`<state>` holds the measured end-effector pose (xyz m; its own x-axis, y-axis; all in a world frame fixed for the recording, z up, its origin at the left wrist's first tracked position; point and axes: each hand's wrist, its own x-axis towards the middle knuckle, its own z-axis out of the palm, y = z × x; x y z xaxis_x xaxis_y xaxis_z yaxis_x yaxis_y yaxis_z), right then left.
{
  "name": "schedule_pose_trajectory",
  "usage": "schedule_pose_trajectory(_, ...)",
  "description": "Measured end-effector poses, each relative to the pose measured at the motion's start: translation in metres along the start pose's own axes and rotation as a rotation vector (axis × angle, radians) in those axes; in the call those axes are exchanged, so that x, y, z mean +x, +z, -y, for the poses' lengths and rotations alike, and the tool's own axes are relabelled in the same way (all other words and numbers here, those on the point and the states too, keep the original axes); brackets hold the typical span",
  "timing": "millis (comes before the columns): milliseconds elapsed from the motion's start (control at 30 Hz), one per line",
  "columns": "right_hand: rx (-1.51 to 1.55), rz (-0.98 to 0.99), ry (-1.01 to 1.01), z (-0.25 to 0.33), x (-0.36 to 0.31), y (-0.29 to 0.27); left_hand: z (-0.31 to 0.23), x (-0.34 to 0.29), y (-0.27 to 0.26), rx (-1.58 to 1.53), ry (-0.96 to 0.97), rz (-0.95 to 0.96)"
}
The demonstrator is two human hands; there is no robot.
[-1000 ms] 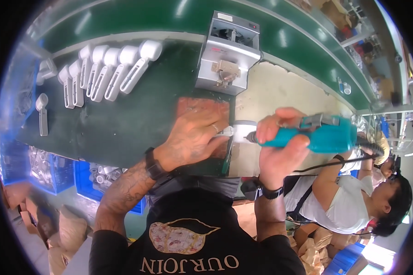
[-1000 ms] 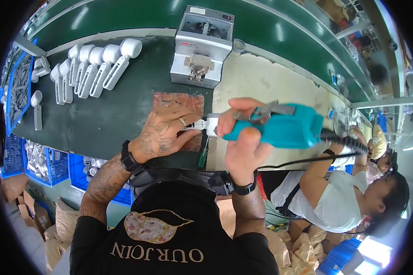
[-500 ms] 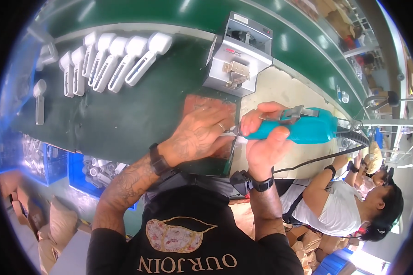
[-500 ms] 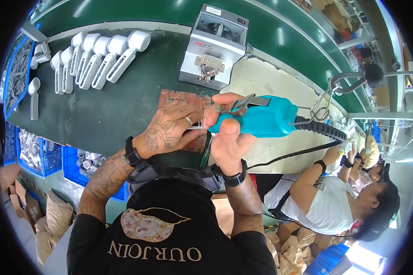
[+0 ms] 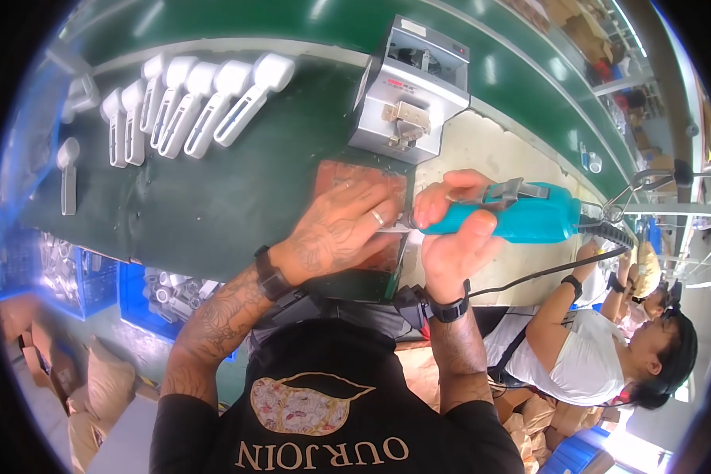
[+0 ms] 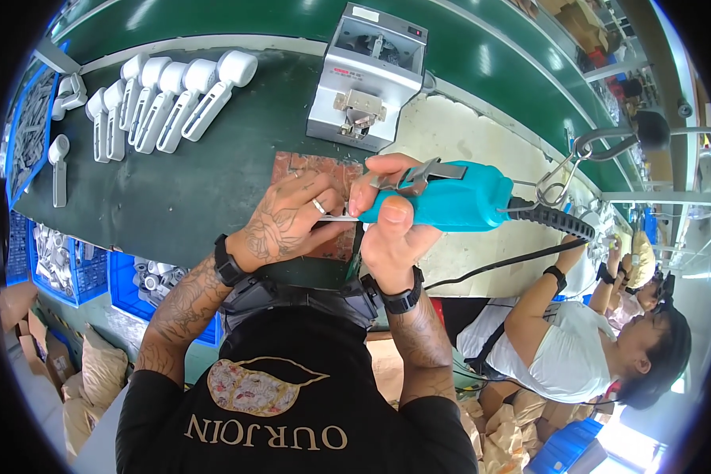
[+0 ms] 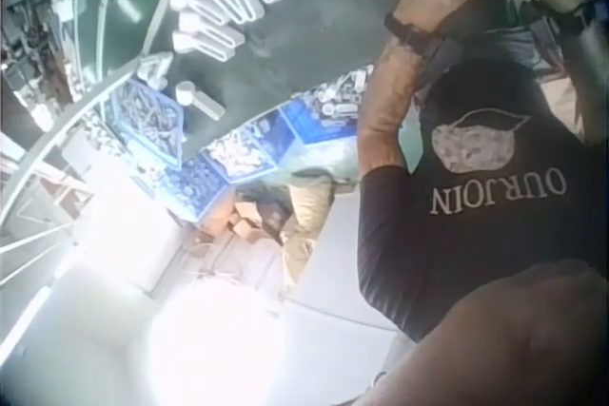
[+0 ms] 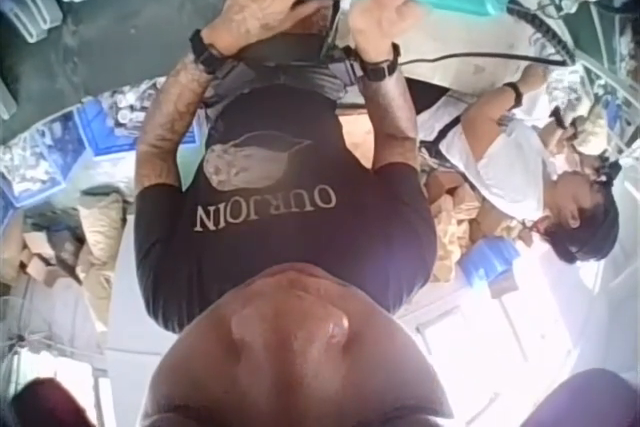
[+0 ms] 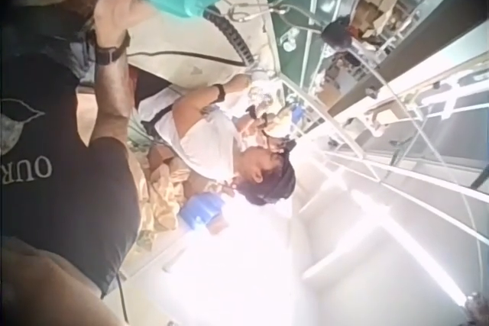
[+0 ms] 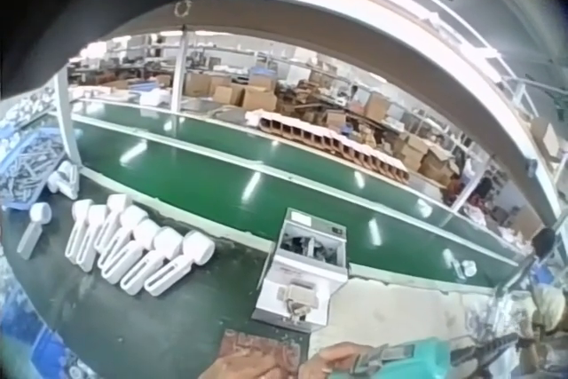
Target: The person picks up a white fan component, places it on a red block, and uses a teal power tool on it before setting it aside and repeating the process.
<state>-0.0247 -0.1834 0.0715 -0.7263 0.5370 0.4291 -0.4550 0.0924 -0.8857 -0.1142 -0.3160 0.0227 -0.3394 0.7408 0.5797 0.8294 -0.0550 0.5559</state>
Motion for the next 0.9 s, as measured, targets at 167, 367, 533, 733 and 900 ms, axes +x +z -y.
schedule_pose_trajectory(167,0.014,0.003,-0.014,-0.002,-0.001,-0.002,0.004,-0.005,-0.001,-0.106,-0.077,0.123)
schedule_pose_trajectory(367,0.005,0.012,-0.023,-0.001,-0.001,-0.002,0.003,-0.004,0.0,-0.138,-0.158,0.137)
schedule_pose_trajectory(533,-0.011,0.009,-0.008,0.002,0.001,-0.001,-0.001,0.0,-0.003,-0.124,-0.188,0.157)
schedule_pose_trajectory(733,0.147,-0.008,-0.038,0.011,0.026,-0.008,0.01,0.01,-0.008,-0.126,-0.158,0.109)
schedule_pose_trajectory(900,-0.11,-0.068,-0.07,-0.004,0.065,0.008,0.011,0.014,-0.006,-0.054,-0.202,0.108)
